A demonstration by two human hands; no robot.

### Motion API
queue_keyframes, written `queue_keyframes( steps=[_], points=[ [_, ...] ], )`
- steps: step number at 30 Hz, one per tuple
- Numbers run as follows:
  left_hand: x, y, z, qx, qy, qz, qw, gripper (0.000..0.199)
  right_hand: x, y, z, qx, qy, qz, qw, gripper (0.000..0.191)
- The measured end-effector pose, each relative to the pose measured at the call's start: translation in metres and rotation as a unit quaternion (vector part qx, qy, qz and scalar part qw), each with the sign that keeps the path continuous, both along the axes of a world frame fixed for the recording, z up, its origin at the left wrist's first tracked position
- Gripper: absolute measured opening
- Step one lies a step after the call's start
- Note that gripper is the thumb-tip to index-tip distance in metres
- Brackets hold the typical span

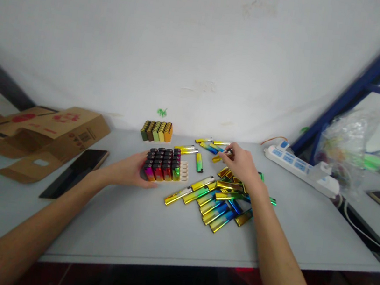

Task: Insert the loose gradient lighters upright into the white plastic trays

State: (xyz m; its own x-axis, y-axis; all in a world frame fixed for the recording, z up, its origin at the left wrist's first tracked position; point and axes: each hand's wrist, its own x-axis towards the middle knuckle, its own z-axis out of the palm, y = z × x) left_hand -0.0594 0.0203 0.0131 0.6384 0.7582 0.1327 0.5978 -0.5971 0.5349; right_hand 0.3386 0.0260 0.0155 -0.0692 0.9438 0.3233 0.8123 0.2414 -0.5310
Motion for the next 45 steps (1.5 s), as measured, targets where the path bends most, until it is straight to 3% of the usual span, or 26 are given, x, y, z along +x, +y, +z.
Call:
queue_keyframes(
  steps=[5,9,13,16,18,21,27,30,38,45],
  points=[
    [-0.001,0.001,0.0,0.006,0.01,0.002,1.0,0.08,-0.008,0.005,-0.013,-0.024,-0.07,0.034,0.997,0.028],
    [-0.001,0.002,0.0,0.014,0.002,-0.005,1.0,0.08,-0.001,0.005,-0.012,0.047,-0.071,0.016,0.996,0.035],
    [-0.002,0.003,-0.002,0.006,-0.011,-0.003,1.0,0.08,0.015,-0.008,0.022,0.074,-0.029,-0.003,0.997,0.043],
    [-0.002,0.004,-0.003,-0.005,-0.018,0.0,1.0,0.081,0.022,-0.029,0.052,0.054,0.002,0.016,0.998,0.045],
    [-0.002,0.004,-0.004,-0.006,-0.018,0.002,1.0,0.08,0.026,-0.046,0.061,0.044,0.005,0.036,0.998,0.044],
    [-0.002,0.003,-0.003,-0.003,-0.01,0.0,1.0,0.077,0.033,-0.071,0.05,0.023,-0.033,0.049,0.998,0.04],
    [-0.002,0.005,-0.004,-0.001,-0.007,-0.004,1.0,0.079,0.041,-0.11,-0.013,0.008,-0.065,0.085,0.994,0.032],
    [-0.002,0.005,-0.005,-0.001,-0.009,-0.006,1.0,0.081,0.044,-0.113,-0.027,0.033,-0.055,0.085,0.994,0.028],
    [-0.002,0.004,-0.003,-0.003,-0.016,-0.005,1.0,0.08,0.043,-0.074,-0.031,0.071,-0.062,0.074,0.993,0.028],
    [-0.001,0.003,-0.002,-0.005,-0.013,-0.006,1.0,0.077,0.059,-0.062,-0.013,0.079,-0.051,0.04,0.995,0.037]
  ],
)
